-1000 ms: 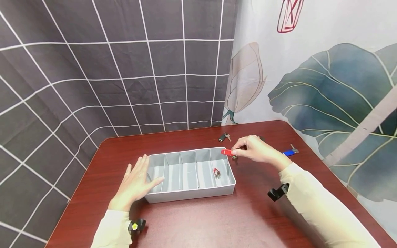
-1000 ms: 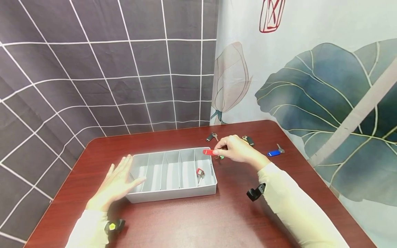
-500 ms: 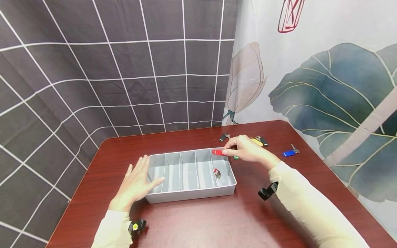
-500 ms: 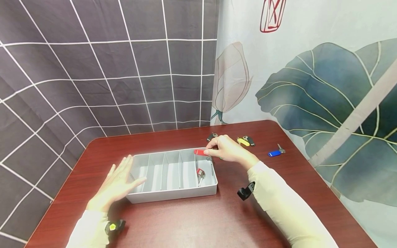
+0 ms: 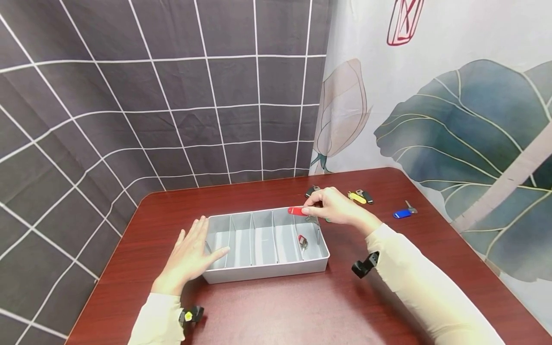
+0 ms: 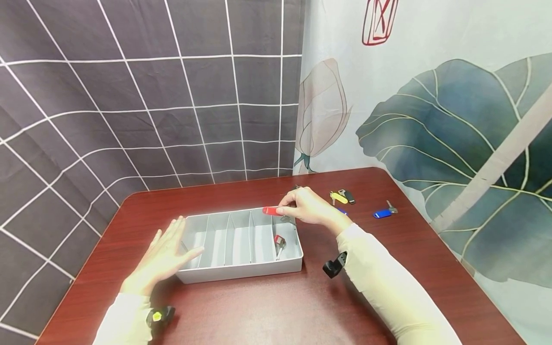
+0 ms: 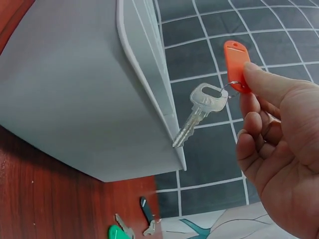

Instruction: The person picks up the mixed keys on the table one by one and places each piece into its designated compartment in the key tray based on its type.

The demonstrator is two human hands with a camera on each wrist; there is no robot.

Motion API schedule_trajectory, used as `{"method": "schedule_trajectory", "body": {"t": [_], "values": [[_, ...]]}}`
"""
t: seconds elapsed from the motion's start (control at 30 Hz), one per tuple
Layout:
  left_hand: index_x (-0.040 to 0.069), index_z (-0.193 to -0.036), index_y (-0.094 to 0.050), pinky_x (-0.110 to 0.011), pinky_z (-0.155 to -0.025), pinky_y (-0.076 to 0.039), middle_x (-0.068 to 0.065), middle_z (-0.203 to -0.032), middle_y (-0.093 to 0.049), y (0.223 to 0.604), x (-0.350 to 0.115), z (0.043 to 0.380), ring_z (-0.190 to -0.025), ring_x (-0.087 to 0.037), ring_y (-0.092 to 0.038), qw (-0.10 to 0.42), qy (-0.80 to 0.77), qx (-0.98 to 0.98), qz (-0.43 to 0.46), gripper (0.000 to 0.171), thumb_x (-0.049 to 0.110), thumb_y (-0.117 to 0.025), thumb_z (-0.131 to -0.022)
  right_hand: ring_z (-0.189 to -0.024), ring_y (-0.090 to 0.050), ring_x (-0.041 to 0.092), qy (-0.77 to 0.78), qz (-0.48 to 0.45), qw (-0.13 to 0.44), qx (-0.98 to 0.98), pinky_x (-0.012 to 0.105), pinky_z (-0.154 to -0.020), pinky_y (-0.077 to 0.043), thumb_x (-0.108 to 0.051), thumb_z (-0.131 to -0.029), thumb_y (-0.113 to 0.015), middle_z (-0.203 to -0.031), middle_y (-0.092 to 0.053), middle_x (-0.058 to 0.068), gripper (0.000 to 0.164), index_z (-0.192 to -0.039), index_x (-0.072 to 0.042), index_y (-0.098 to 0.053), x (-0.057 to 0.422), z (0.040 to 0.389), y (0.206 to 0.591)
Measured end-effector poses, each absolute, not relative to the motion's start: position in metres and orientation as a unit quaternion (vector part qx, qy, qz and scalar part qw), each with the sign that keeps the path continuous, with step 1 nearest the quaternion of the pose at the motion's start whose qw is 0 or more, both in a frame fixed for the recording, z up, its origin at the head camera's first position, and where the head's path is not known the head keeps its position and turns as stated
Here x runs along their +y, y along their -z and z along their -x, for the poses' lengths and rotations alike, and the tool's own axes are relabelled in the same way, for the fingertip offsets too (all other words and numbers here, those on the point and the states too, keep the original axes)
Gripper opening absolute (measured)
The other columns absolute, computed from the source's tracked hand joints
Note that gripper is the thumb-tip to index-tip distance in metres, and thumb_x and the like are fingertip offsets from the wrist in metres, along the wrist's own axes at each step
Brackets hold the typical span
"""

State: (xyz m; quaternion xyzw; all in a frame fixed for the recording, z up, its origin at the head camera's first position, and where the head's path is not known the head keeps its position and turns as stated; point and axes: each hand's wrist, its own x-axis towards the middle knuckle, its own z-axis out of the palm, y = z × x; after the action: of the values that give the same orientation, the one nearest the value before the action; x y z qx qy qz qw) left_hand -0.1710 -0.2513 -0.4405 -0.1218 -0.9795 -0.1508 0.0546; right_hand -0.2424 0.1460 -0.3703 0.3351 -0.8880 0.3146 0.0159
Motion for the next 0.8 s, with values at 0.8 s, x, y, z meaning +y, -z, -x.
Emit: {"method": "schedule_trajectory", "body": {"t": [0.8], "values": [[0.004, -0.154, -0.016, -0.058, -0.113, -0.012, -0.017, -0.158, -0.020, 0.441, -0.251, 0.172, -0.144, -0.035, -0.017, 0.047, 0.156, -0.979, 0.120, 0.111, 0.078, -0.050, -0.079, -0.062, -0.054, 0.010, -0.297, -0.302, -0.018, -0.906, 0.025, -0.052, -0.046, -0.026, -0.084, -0.076, -0.075, -0.066, -0.012, 0.005, -0.085, -0.021, -0.075, 0.169, 0.248, 0.398]]}}
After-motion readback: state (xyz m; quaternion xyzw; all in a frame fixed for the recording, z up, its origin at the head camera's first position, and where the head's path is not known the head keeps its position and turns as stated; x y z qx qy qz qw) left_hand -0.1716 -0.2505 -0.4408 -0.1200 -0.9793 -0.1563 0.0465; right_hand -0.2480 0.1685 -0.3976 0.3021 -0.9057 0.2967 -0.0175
